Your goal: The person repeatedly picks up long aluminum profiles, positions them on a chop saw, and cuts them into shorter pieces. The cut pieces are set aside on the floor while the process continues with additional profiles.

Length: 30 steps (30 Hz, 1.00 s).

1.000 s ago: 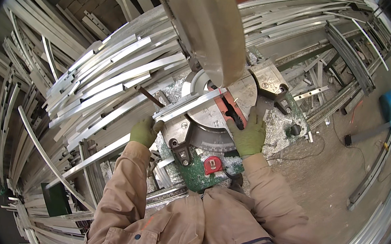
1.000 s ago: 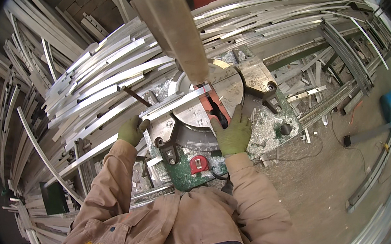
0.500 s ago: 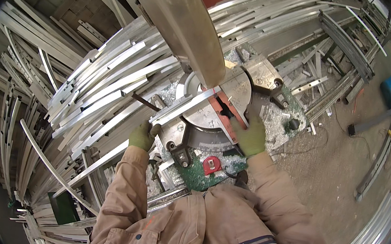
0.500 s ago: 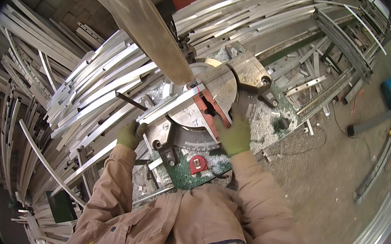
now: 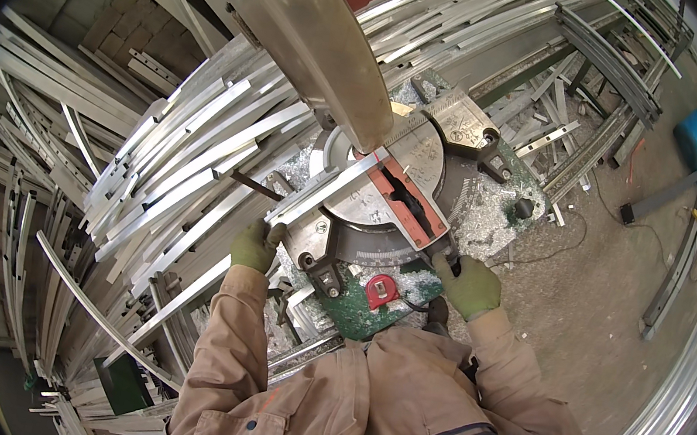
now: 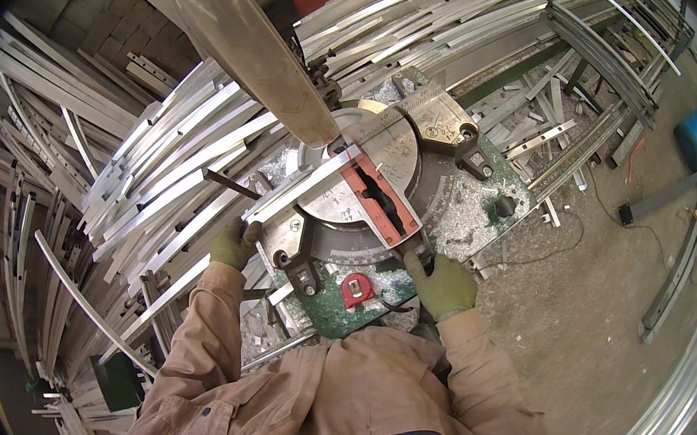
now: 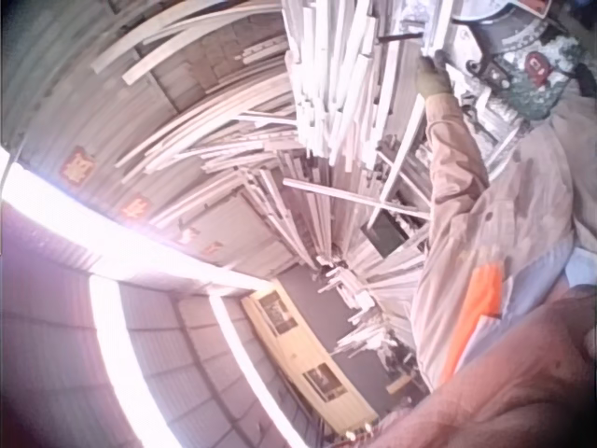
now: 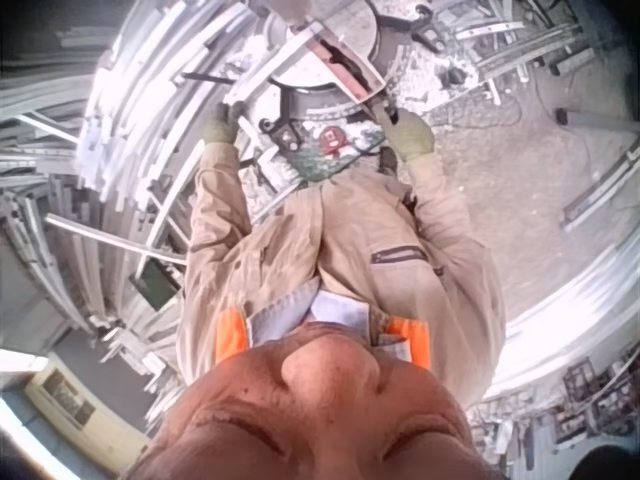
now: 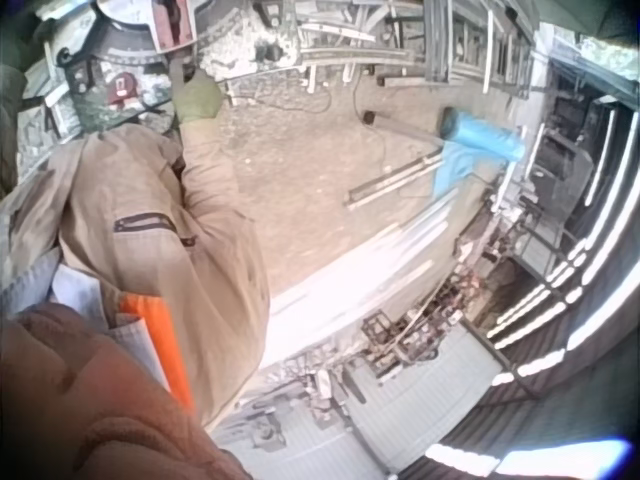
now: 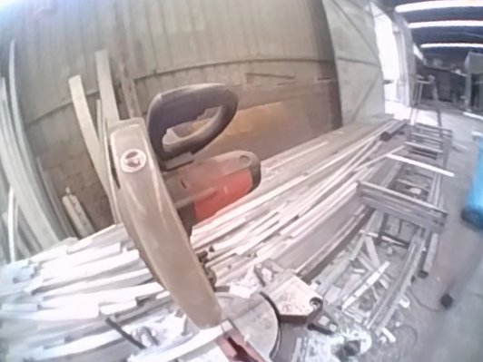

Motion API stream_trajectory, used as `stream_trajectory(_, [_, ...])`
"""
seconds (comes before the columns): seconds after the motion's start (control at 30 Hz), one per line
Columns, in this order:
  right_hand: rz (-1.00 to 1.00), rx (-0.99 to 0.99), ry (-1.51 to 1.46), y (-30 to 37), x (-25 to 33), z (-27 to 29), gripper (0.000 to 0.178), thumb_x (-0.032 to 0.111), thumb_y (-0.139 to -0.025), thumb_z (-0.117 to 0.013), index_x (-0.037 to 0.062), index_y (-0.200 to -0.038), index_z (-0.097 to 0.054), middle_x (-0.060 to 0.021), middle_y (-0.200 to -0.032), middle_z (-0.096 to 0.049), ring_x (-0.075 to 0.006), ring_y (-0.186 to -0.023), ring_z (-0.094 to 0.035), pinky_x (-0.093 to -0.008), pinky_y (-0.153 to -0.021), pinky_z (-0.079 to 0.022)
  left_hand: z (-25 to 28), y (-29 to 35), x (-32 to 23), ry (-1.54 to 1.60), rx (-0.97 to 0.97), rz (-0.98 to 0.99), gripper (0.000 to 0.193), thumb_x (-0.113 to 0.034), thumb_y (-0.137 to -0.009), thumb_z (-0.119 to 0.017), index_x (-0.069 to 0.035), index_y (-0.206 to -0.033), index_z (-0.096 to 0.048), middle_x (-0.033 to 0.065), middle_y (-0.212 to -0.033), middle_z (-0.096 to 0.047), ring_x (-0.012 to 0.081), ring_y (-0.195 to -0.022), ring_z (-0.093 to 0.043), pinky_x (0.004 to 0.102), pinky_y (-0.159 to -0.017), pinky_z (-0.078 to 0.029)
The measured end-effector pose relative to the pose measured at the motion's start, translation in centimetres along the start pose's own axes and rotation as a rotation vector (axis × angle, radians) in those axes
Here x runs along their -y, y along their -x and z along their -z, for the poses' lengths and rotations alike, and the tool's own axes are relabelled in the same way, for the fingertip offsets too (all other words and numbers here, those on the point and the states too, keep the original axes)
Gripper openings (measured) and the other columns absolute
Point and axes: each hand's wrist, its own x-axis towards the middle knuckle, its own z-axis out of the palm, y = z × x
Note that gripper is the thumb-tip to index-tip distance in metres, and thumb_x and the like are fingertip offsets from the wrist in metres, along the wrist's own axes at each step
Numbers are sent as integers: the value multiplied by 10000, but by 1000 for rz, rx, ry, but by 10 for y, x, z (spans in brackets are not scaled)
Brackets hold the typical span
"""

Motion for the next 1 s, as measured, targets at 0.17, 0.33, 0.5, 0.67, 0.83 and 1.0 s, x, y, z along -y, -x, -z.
stream_trajectory(0.17, [-84,85,-184,-14,-23,-34,1108,934,-1124,-452,-87,-1250,-863,-395,-1227,-841,-556,-1241,-811,-574,-1103,-624,-2,-3,-1,19,12,9,710,-784,-1127,-675,-80,-1119,-764,240,-1085,-846,539,-1035,-796,632,-882,-613])
stream_trajectory(0.33, [-140,24,-255,-2,-11,-38,1096,921,-1141,-433,-76,-1262,-874,-387,-1258,-842,-563,-1272,-800,-578,-1144,-608,-1,-5,-3,21,59,56,702,-770,-1140,-673,-78,-1184,-783,240,-1142,-862,533,-1079,-808,612,-913,-628])
stream_trajectory(0.5, [-183,-20,-245,2,-12,-49,1077,922,-1137,-442,-55,-1315,-859,-387,-1294,-835,-560,-1290,-793,-589,-1148,-607,-2,-2,-3,12,50,56,684,-752,-1133,-699,-81,-1211,-801,231,-1139,-874,524,-1076,-820,609,-935,-638])
stream_trajectory(0.67, [-198,-43,-329,10,-5,-63,1082,928,-1130,-450,-53,-1353,-847,-377,-1337,-832,-559,-1315,-784,-590,-1161,-598,3,-1,-5,-17,44,56,659,-748,-1129,-712,-99,-1186,-807,239,-1135,-871,515,-1071,-823,609,-919,-637])
stream_trajectory(0.83, [-222,-47,-321,12,-2,-63,1082,936,-1121,-454,-42,-1365,-848,-375,-1364,-826,-565,-1340,-771,-587,-1181,-586,8,-3,-12,-9,30,-3,675,-753,-1142,-682,-88,-1172,-796,259,-1073,-861,534,-1029,-817,614,-894,-630])
stream_trajectory(1.0, [-204,-45,-346,6,-8,-65,1088,947,-1119,-454,-34,-1395,-836,-374,-1365,-825,-568,-1339,-767,-589,-1176,-586,14,-4,-13,-16,38,-22,690,-766,-1140,-665,-89,-1164,-795,254,-1058,-859,541,-1018,-810,626,-879,-622])
